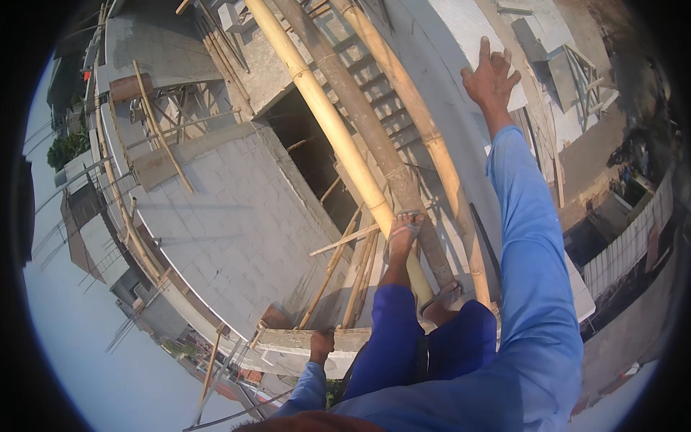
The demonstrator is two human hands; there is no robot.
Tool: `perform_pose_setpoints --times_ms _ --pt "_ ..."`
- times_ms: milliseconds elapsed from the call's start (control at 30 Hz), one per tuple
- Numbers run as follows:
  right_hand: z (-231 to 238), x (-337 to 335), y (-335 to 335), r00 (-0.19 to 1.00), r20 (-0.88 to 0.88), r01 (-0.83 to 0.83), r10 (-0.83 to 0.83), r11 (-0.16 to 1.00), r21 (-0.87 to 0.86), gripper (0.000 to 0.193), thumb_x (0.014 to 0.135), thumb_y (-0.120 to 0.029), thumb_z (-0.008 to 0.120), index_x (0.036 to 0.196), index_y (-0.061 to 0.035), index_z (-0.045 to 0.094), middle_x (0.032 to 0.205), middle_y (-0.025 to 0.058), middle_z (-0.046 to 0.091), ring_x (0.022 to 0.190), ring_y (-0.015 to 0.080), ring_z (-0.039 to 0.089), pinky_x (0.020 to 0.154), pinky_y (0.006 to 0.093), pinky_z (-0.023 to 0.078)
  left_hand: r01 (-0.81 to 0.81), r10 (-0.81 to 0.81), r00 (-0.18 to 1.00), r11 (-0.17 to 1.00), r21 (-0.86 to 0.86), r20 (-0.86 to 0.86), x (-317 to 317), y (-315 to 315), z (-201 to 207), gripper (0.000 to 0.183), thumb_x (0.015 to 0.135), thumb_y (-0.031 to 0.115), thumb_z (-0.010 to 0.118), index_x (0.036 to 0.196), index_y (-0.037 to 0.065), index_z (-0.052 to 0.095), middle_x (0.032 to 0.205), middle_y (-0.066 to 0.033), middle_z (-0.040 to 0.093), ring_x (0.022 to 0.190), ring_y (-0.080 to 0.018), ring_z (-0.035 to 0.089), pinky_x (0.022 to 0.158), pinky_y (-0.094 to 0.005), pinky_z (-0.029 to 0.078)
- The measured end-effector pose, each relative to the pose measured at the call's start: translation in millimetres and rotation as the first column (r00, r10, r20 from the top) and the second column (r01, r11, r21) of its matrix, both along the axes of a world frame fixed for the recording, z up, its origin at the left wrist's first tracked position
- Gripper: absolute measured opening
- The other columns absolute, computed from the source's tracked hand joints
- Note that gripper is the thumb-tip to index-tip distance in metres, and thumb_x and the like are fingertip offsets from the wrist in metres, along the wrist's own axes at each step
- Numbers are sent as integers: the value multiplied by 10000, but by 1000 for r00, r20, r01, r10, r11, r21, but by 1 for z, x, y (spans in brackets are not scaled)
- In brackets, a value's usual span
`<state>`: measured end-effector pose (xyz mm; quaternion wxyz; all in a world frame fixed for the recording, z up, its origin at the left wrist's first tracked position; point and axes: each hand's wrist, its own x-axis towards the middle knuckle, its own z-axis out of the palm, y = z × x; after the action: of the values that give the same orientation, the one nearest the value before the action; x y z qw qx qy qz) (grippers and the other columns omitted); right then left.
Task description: The person positions bamboo poles along a concrete ledge and secures them with a wooden board by hand.
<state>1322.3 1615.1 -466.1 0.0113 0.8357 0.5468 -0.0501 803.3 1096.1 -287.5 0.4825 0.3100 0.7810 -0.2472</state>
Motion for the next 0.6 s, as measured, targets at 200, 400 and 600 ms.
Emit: perform_pose_setpoints --times_ms 200,400,600 --pt "-1 7 -10 1000 13 -27 27 1000 -7 866 806 -392 645 1491 -157 170 1320 225 424 1367 403 214 988 675 182 272 -280 956 958 92 83 13 71 17 259 884 193 476 960 39 670 977 -177 665 889 -369 634 784 -432 507" --pt "0 7 -8 999 15 -30 31 998 -48 907 803 -395 670 1499 -158 139 1319 235 404 1378 387 178 978 668 201 75 -74 997 993 89 -21 26 137 44 268 862 194 475 991 83 683 963 -196 667 889 -383 638 787 -436 506" --pt "3 5 -6 999 6 -40 40 999 -20 914 800 -395 678 1498 -156 139 1311 232 410 1378 384 168 984 667 198 171 -166 984 982 74 -68 31 169 54 296 851 218 467 997 93 692 990 -188 666 916 -384 634 813 -436 502"
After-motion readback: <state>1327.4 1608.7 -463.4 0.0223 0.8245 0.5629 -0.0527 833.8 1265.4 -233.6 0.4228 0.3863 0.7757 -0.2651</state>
